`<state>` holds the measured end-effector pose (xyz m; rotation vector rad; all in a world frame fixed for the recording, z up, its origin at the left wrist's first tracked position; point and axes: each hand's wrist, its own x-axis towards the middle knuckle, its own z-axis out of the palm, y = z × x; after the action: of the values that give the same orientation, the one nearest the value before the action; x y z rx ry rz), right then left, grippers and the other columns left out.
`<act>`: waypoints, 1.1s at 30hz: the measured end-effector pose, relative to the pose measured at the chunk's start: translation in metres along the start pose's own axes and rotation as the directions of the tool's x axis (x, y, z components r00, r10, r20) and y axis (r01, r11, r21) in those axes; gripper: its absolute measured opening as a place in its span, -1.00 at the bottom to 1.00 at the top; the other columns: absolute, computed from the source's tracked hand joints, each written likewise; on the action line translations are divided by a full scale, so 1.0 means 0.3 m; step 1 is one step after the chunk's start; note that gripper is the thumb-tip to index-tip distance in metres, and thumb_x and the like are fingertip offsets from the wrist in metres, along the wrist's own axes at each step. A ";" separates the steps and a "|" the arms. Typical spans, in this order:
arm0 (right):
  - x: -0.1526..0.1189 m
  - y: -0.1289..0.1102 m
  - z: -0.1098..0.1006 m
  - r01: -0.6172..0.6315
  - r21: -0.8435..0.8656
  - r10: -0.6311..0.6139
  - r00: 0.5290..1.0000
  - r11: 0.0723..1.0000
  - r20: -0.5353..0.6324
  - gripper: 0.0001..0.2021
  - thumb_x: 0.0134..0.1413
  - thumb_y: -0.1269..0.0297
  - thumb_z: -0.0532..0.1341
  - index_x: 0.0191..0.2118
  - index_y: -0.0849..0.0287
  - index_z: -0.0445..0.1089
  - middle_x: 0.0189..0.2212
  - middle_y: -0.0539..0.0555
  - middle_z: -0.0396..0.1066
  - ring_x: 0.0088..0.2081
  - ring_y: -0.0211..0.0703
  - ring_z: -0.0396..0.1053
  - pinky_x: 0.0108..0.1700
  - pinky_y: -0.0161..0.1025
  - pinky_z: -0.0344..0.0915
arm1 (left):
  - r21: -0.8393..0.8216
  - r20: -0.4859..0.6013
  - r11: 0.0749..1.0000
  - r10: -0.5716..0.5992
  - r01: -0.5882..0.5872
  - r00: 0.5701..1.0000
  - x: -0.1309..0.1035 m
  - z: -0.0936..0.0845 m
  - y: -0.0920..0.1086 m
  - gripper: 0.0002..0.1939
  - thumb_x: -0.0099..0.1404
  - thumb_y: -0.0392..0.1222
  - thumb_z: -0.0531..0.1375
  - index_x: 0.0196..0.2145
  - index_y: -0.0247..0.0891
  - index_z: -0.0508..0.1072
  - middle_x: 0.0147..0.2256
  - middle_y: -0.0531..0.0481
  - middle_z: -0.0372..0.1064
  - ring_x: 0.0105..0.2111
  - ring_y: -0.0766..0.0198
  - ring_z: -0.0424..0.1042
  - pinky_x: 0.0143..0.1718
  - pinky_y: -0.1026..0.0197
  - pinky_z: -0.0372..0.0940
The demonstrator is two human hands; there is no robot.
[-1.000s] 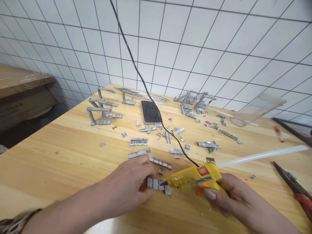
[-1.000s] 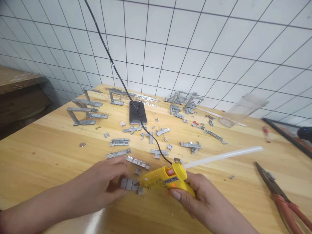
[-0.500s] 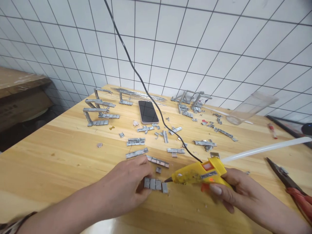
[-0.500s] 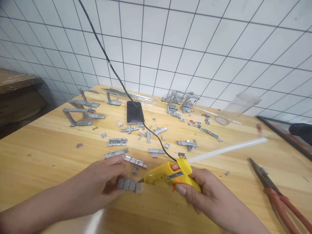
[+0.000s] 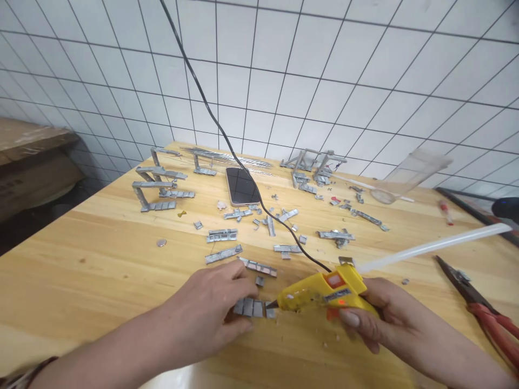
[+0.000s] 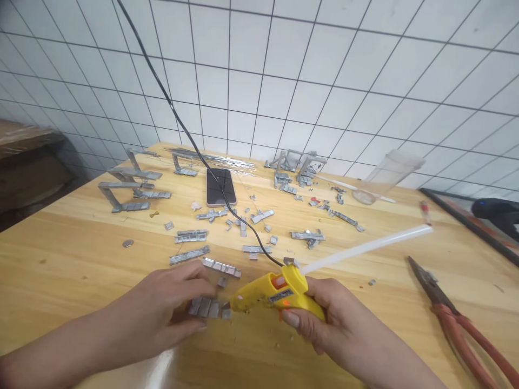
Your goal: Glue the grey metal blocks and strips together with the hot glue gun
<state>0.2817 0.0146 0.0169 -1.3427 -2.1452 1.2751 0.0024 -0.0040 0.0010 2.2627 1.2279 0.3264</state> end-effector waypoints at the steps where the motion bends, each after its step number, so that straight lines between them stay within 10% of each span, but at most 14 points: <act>1: 0.001 -0.003 0.002 0.021 -0.019 -0.022 1.000 1.000 -0.016 -0.70 0.11 0.07 0.15 -0.52 0.15 0.37 -0.64 -0.05 0.25 -0.61 -0.27 0.21 -0.59 -0.36 0.20 | 0.002 -0.010 1.000 0.018 -0.018 1.000 0.002 0.005 -0.004 -0.81 0.13 -0.31 0.17 -0.27 -0.13 0.44 -0.28 0.02 0.29 -0.26 0.19 0.32 -0.25 0.21 0.23; 18: 0.001 -0.004 0.020 -0.067 0.160 0.084 0.991 0.985 -0.106 -0.65 -0.02 -0.07 0.23 -0.46 0.16 0.46 -0.64 -0.03 0.26 -0.61 -0.24 0.19 -0.60 -0.32 0.19 | -0.196 -0.103 0.980 -0.001 -0.020 0.995 0.004 0.015 -0.004 -0.87 0.16 -0.34 0.13 -0.32 -0.22 0.42 -0.35 0.01 0.28 -0.35 0.27 0.29 -0.34 0.26 0.19; 24: -0.019 -0.025 0.030 -0.036 0.381 0.129 0.966 0.924 -0.222 -0.56 -0.07 -0.11 0.25 -0.70 0.13 0.34 -0.66 0.02 0.28 -0.55 -0.16 0.26 -0.53 -0.28 0.20 | -0.568 -0.072 0.811 -0.218 0.139 0.973 0.014 0.011 0.001 -0.91 0.18 -0.22 0.18 -0.31 -0.22 0.42 -0.39 0.06 0.28 -0.44 0.33 0.25 -0.42 0.29 0.17; 33: -0.003 -0.016 0.068 -0.043 0.478 0.155 0.968 0.877 -0.198 -0.58 -0.03 -0.14 0.21 -0.51 0.17 0.44 -0.69 -0.04 0.29 -0.64 -0.24 0.22 -0.46 -0.26 0.16 | -0.817 -0.051 0.565 -0.271 0.116 0.961 0.006 0.030 -0.014 -0.69 0.12 -0.02 0.28 -0.22 -0.22 0.43 -0.40 0.07 0.29 -0.44 0.34 0.24 -0.39 0.27 0.17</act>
<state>0.2663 0.0026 0.0096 -1.3193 -1.4948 1.4755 0.0045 -0.0035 -0.0087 1.2944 1.0737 0.8264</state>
